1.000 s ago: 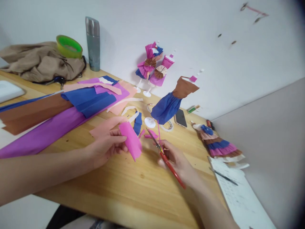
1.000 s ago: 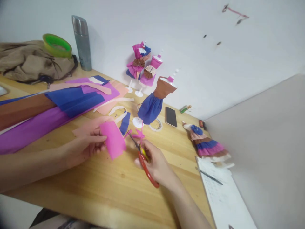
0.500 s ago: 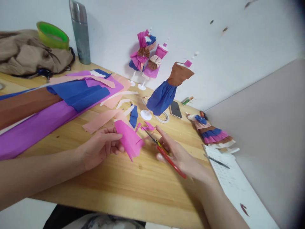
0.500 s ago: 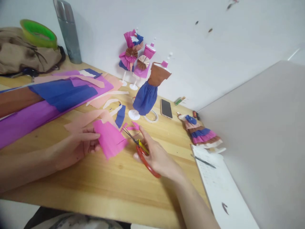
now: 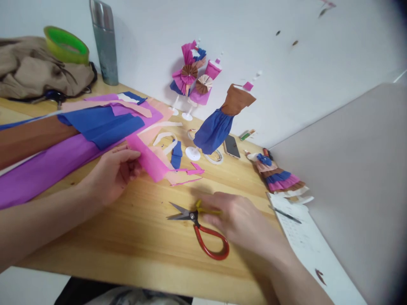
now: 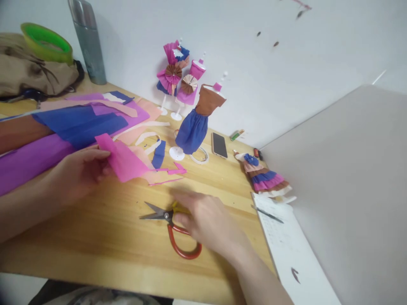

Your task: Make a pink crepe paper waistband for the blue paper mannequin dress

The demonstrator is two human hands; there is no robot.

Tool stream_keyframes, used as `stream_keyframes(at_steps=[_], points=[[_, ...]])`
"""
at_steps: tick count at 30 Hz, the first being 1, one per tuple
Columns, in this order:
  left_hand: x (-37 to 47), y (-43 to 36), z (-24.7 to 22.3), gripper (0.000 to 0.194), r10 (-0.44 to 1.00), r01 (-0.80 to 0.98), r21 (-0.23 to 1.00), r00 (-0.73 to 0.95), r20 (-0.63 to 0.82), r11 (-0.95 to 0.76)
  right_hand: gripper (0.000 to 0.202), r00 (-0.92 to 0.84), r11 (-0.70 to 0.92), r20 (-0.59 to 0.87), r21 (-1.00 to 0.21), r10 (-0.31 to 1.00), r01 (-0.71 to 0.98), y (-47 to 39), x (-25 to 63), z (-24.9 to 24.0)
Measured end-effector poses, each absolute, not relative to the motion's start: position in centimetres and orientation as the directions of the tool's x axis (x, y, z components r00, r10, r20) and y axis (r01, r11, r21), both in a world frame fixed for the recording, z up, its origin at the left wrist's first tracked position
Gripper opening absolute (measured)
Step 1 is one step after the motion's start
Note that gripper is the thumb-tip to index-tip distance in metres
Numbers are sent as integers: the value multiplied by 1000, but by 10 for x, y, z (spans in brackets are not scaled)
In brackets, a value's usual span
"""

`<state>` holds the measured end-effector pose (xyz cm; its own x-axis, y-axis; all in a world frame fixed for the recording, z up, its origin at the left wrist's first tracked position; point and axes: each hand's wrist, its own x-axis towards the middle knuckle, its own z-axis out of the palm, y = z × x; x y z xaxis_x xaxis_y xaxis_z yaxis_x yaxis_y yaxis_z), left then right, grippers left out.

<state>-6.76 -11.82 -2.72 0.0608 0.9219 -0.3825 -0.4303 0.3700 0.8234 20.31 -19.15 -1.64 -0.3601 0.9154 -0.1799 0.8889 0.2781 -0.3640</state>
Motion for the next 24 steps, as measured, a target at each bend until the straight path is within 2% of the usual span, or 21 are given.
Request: stream_keyframes(at_steps=[2,4,6,10,11,13,19,21,24], points=[[-67,-120,-28,12,919,-424,822,78,-386,381,48,-260,214,-96,-340,961,916,-171,204,-23],[-67,-122,-28,12,916,-418,821,81,-393,390,58,-219,202,-30,-281,975,938,-145,205,-34],[-67,-122,-29,13,910,-410,820,77,-406,401,55,-246,221,-60,-278,967,935,-121,207,-45],[-68,-121,-33,15,908,-419,812,84,-410,406,9,-322,285,-38,-375,946,882,-103,205,-60],[-69,-121,-33,13,911,-424,813,90,-402,400,6,-336,299,-26,-392,942,870,-103,205,-62],[-70,-120,-33,11,919,-433,815,99,-382,386,14,-354,324,1,-404,935,855,-105,204,-63],[-70,-122,-31,14,919,-440,812,90,-384,383,17,-313,376,208,-506,927,777,-102,198,-61],[-69,-123,-33,13,917,-438,811,98,-386,388,17,-325,387,211,-541,922,747,-100,190,-63],[-68,-124,-38,11,915,-434,809,118,-385,396,7,-393,392,134,-593,909,704,-98,174,-68]])
